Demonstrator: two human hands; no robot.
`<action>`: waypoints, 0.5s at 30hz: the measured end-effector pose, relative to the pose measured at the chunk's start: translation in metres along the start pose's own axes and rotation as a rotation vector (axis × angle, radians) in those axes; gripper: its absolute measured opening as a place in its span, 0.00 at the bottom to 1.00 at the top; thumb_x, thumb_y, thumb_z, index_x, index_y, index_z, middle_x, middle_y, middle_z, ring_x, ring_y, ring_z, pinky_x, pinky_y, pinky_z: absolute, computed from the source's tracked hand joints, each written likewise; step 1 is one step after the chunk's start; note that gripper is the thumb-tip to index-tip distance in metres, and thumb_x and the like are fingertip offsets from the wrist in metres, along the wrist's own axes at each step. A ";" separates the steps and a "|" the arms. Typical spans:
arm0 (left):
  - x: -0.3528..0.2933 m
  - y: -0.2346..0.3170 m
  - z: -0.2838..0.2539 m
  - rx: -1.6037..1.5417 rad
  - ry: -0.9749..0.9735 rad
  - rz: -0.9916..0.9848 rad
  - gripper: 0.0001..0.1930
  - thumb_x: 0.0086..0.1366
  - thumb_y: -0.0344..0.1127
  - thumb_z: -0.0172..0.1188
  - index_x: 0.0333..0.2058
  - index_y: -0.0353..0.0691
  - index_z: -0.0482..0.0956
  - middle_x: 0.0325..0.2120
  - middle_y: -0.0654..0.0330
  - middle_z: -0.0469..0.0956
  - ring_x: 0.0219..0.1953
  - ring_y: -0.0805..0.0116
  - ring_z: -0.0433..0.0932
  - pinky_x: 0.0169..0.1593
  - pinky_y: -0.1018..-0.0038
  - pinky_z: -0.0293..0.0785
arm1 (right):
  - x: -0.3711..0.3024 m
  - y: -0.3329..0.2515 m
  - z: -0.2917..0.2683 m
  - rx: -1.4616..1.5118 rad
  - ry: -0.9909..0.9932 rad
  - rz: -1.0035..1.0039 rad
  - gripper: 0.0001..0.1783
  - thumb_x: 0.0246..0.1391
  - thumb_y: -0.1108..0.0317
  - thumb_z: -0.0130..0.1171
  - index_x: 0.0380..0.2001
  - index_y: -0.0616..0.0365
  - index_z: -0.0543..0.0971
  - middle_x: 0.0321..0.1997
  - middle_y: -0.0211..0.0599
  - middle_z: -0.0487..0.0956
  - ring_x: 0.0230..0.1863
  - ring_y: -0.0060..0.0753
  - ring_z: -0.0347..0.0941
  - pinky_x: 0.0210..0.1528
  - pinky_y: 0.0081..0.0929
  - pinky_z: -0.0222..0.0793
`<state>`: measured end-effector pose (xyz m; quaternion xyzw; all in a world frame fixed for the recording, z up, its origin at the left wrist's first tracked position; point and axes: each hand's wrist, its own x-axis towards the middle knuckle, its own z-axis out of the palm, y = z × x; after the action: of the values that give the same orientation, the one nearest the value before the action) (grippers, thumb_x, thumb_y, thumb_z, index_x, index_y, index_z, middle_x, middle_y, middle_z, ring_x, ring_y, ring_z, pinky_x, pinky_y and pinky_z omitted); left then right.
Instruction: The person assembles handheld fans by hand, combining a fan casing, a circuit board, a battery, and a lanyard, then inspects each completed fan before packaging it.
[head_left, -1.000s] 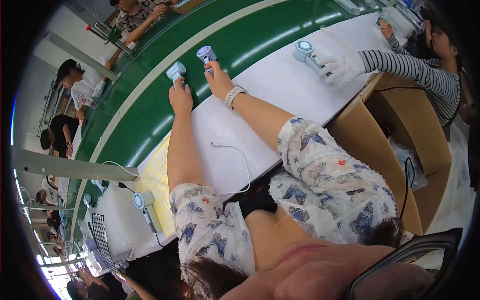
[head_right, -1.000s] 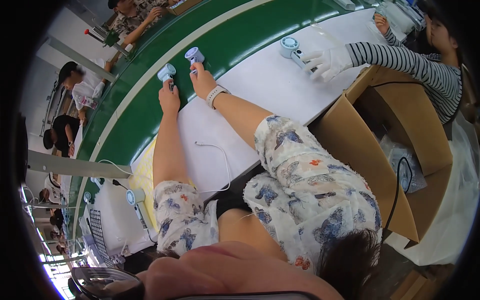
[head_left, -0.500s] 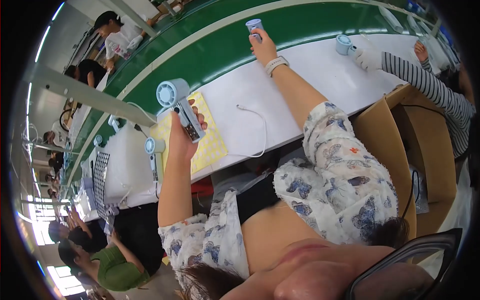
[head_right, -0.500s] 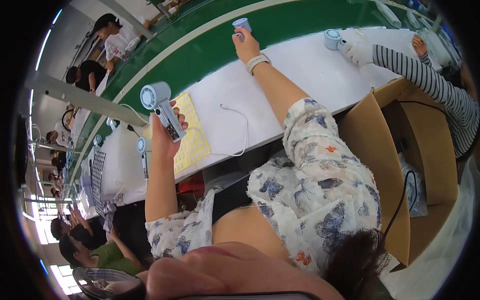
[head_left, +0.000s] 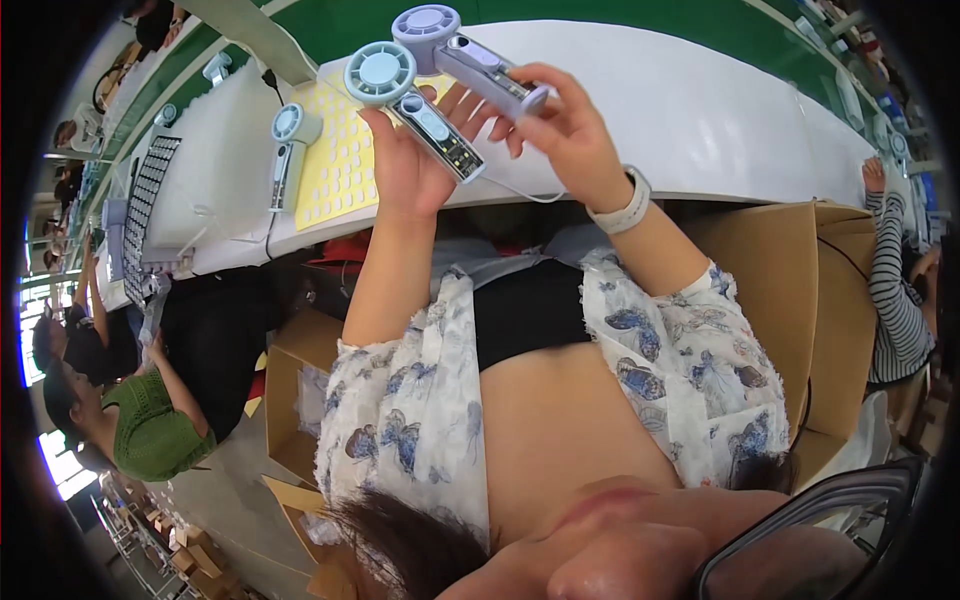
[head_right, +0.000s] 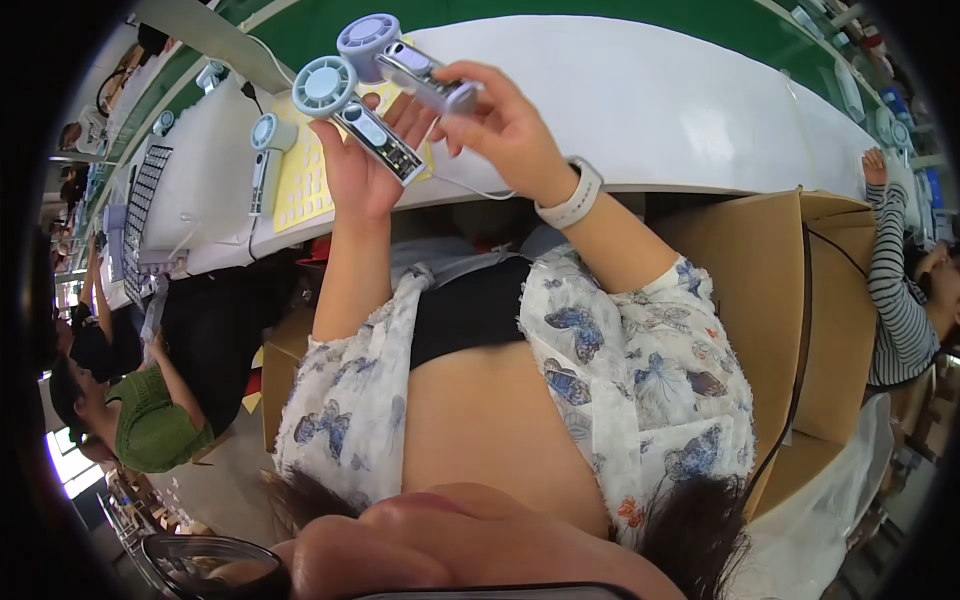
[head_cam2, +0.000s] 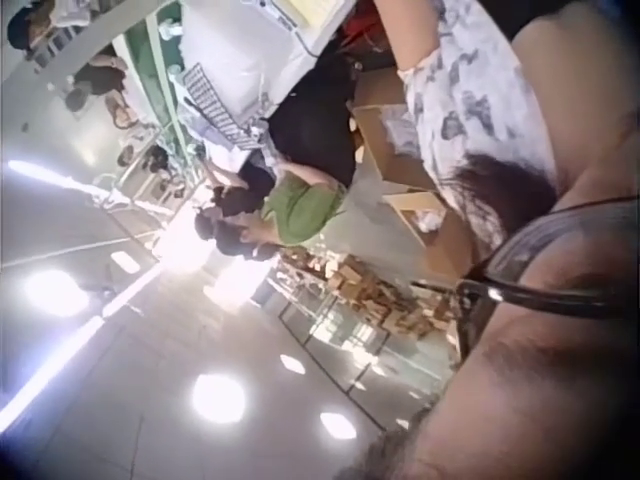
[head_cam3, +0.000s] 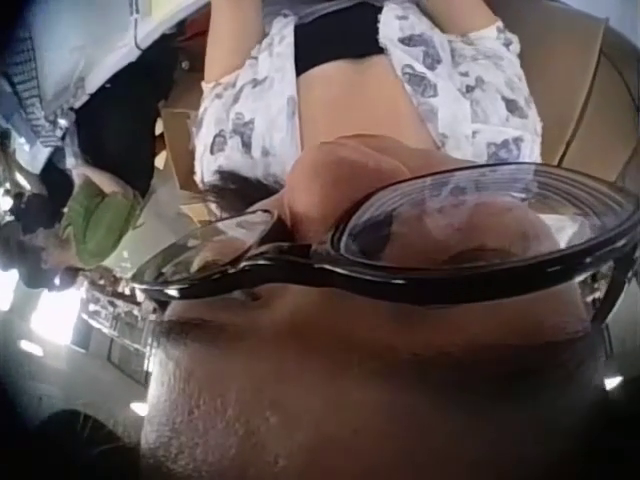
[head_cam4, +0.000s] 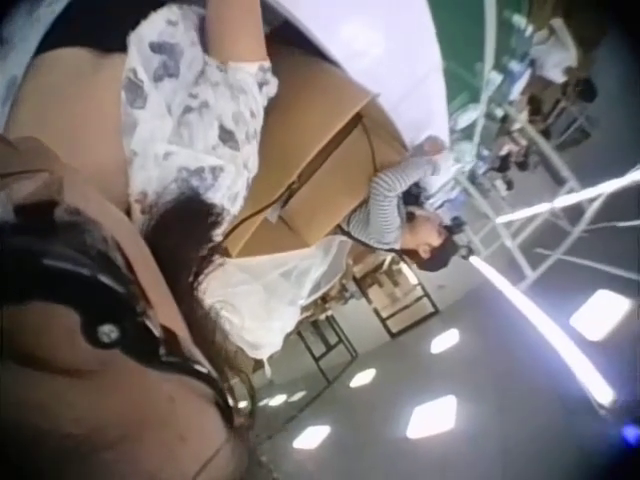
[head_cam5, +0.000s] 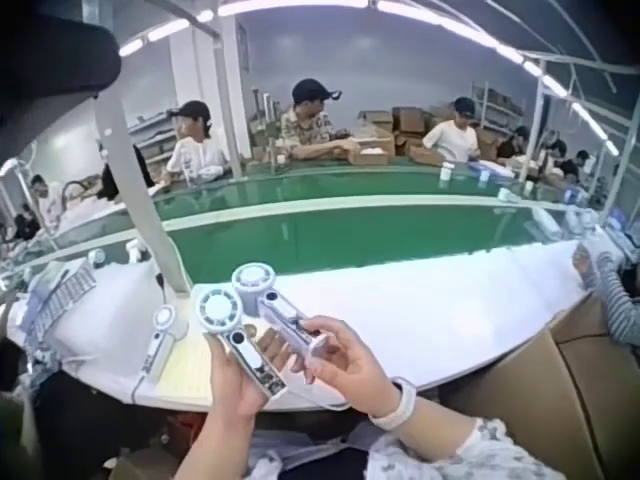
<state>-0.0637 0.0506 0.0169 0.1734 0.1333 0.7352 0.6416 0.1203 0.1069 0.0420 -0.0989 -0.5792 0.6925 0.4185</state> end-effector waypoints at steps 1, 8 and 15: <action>-0.001 -0.002 -0.001 -0.078 0.012 -0.024 0.37 0.56 0.71 0.45 0.44 0.39 0.70 0.57 0.42 0.61 0.61 0.44 0.59 0.62 0.48 0.58 | -0.008 0.005 0.004 -0.050 -0.058 0.008 0.23 0.58 0.73 0.49 0.57 0.56 0.62 0.44 0.45 0.75 0.40 0.30 0.72 0.42 0.25 0.69; -0.007 0.001 -0.003 -0.029 -0.208 0.119 0.38 0.53 0.73 0.48 0.43 0.40 0.72 0.57 0.41 0.61 0.61 0.44 0.60 0.59 0.46 0.62 | -0.005 0.007 -0.023 -0.472 -0.369 0.140 0.24 0.56 0.72 0.53 0.57 0.57 0.64 0.47 0.38 0.75 0.40 0.27 0.71 0.42 0.23 0.68; -0.015 0.001 0.011 0.071 -0.254 0.134 0.36 0.52 0.73 0.49 0.40 0.42 0.74 0.55 0.44 0.64 0.58 0.47 0.65 0.53 0.51 0.71 | 0.021 0.060 -0.084 -1.720 0.073 -0.307 0.13 0.55 0.69 0.55 0.43 0.62 0.73 0.35 0.32 0.75 0.32 0.25 0.69 0.39 0.24 0.68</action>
<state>-0.0580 0.0354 0.0259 0.2963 0.0652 0.7434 0.5961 0.1315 0.1834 -0.0294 -0.3234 -0.8940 -0.0525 0.3056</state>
